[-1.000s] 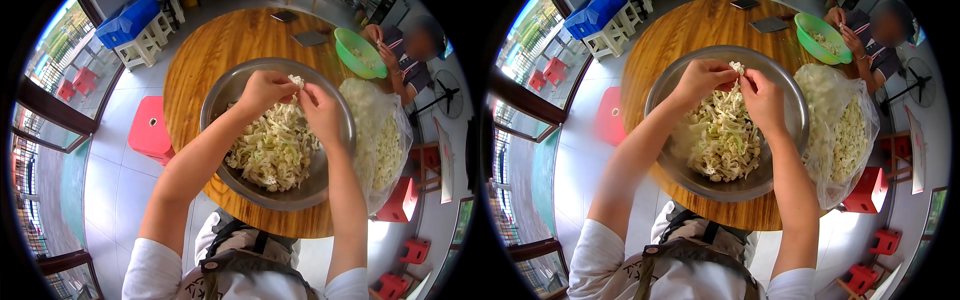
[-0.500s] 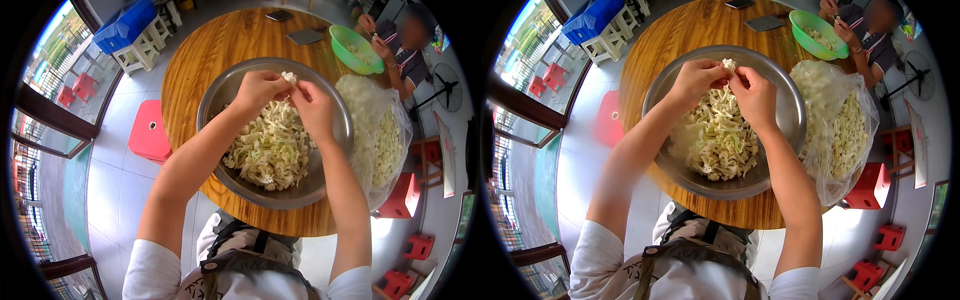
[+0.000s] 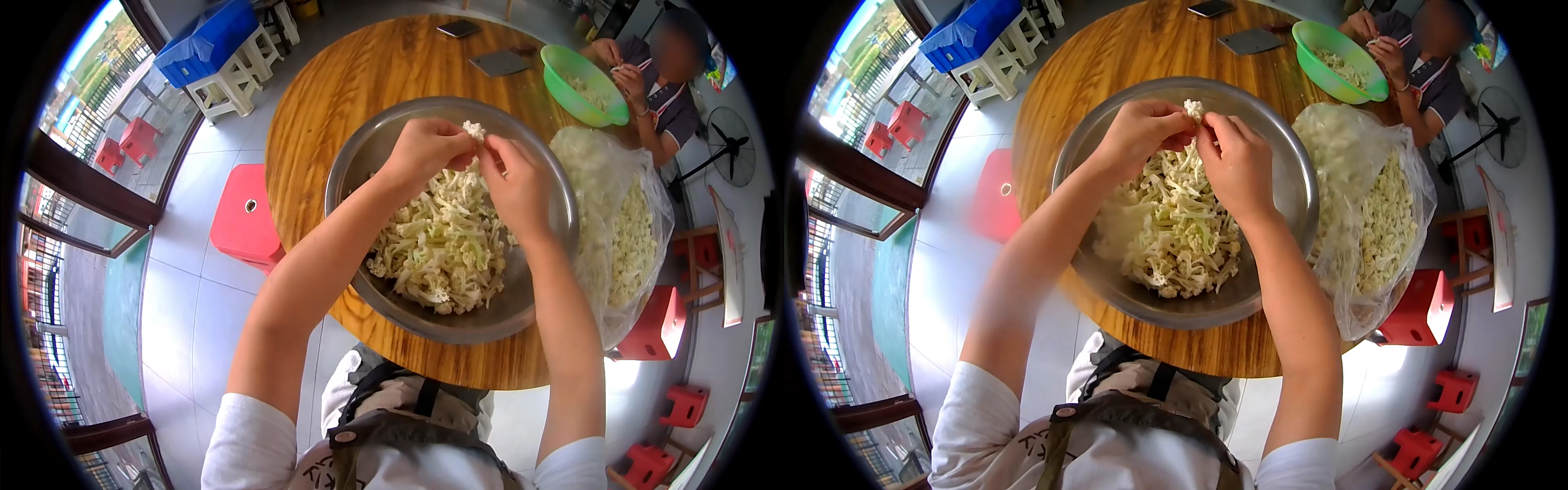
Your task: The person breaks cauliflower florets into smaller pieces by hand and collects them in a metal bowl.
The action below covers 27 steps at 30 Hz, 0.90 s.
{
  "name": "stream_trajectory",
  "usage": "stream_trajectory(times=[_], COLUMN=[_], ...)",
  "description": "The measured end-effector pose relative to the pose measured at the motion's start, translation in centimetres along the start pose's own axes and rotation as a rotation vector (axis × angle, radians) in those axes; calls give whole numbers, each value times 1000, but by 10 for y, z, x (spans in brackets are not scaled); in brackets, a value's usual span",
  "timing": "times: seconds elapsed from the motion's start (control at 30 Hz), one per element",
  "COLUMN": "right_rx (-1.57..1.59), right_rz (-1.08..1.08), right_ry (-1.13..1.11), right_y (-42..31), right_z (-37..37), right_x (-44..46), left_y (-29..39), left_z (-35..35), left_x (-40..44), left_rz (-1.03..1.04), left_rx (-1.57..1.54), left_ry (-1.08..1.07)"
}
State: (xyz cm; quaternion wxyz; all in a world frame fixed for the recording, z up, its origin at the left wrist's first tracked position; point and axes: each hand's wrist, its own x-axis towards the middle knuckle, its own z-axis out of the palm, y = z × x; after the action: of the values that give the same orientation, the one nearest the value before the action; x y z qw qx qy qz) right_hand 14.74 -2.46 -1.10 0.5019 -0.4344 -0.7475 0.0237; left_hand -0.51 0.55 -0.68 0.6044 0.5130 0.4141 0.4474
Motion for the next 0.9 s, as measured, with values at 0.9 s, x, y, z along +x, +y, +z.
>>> stream_trajectory(times=[0.9], right_rx=[107], right_rz=[93], right_ry=[9], right_y=[-6], right_z=[0], right_x=[1], left_y=[3], left_z=[10], left_x=[-7], left_rz=[141], left_rx=[137], left_ry=[75])
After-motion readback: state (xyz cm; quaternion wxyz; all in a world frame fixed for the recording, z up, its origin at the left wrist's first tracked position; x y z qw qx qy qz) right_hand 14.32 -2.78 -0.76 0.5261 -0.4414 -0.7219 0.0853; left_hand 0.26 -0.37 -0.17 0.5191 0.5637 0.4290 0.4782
